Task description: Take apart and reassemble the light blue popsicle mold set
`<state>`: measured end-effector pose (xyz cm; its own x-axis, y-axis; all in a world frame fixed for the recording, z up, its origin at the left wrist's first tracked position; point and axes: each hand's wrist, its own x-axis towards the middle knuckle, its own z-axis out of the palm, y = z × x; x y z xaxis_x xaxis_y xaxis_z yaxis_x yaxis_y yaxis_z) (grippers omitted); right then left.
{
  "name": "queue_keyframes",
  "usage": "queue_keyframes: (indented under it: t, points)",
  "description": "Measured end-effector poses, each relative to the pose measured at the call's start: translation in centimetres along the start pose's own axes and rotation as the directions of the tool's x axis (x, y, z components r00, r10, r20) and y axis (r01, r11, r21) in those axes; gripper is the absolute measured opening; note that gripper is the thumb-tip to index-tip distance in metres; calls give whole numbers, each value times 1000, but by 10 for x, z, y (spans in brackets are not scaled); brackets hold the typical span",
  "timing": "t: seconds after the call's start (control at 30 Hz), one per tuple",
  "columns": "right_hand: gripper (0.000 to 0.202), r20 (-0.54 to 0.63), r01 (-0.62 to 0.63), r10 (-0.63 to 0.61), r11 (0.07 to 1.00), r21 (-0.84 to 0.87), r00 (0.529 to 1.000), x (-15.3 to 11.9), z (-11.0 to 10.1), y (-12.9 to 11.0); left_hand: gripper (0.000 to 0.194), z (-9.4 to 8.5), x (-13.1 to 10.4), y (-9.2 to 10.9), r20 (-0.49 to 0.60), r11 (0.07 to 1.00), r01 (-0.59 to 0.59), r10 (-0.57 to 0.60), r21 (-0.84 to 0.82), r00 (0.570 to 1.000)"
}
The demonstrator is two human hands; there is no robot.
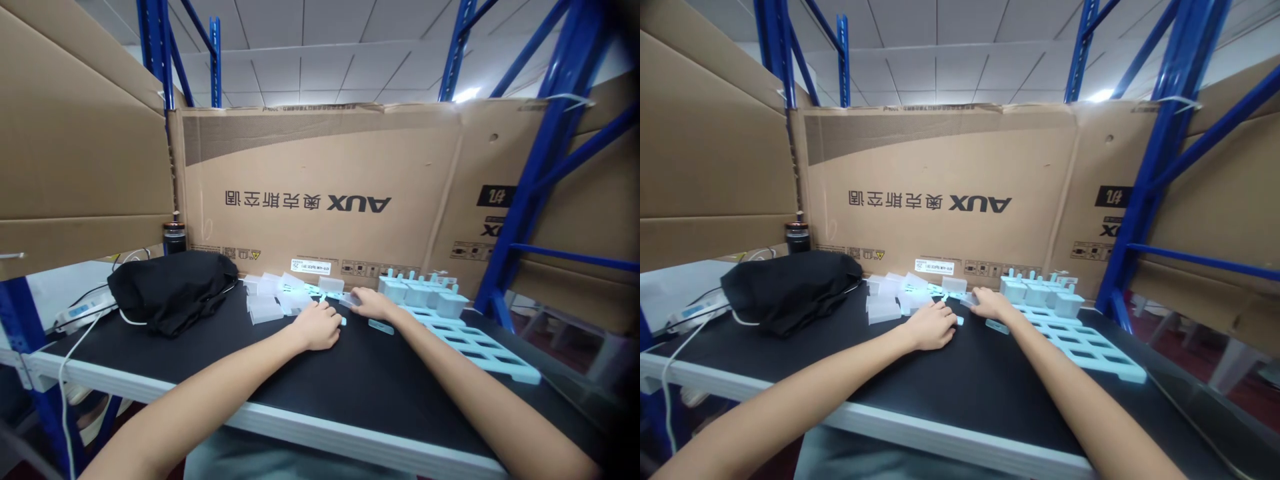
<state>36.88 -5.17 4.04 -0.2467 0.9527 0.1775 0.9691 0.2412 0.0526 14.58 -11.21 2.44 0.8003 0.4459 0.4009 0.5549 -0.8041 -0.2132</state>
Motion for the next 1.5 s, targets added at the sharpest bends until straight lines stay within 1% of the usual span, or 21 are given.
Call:
queue_keyframes:
  t: [0.07,0.13,0.23,0.33,0.43,0.5,0.6,0.7,0.8,0.9,0.97,1.07,1.2,1.27,1.37,1.5]
  points:
    - [37,-54,12,-11,1000,9,998,-1,1,1,23,-6,-14,-3,-10,994,-70,70,-81,998]
    - [31,-156,40,-32,998,45,987,-5,-5,3,22,-10,-29,-10,-10,967,-104,104,-234,994]
    - [28,-303,62,-9,984,166,953,-14,-24,1,19,-8,-40,-24,-5,887,-45,48,-459,999]
    - [29,-381,84,26,960,268,924,-23,-43,-9,18,-4,-39,-33,28,829,18,-3,-558,1000]
    - [36,-376,167,-33,929,329,926,-32,-54,-26,19,-3,-35,-37,75,784,42,6,-619,997]
    - [38,-342,240,-100,887,395,934,-38,-57,-37,27,-2,-35,-38,104,729,94,-31,-678,994]
    - [38,-251,316,-220,832,456,943,-45,-58,-51,43,3,-36,-41,134,590,182,-125,-787,983]
    - [40,-166,345,-302,830,438,939,-48,-57,-58,52,12,-36,-44,141,453,205,-172,-868,975]
    - [44,-134,371,-347,829,419,928,-49,-55,-61,60,16,-35,-47,151,364,218,-203,-906,967]
    - [50,-118,377,-362,828,415,925,-49,-52,-65,61,15,-36,-47,165,349,239,-227,-906,960]
    - [50,-103,388,-383,817,426,918,-48,-49,-68,61,12,-36,-46,170,350,248,-238,-903,956]
    - [41,-91,416,-424,787,455,901,-47,-44,-75,62,9,-37,-46,167,365,248,-239,-897,956]
    - [33,-96,443,-454,764,468,886,-47,-40,-81,60,5,-37,-45,167,417,256,-239,-872,957]
    - [30,-89,443,-454,779,444,887,-48,-41,-82,57,2,-38,-45,177,430,272,-248,-861,952]
    - [25,-67,434,-442,824,363,895,-49,-42,-86,55,0,-37,-43,185,439,291,-269,-850,945]
    - [21,-45,421,-425,869,258,904,-51,-45,-92,53,0,-37,-42,173,459,286,-272,-841,947]
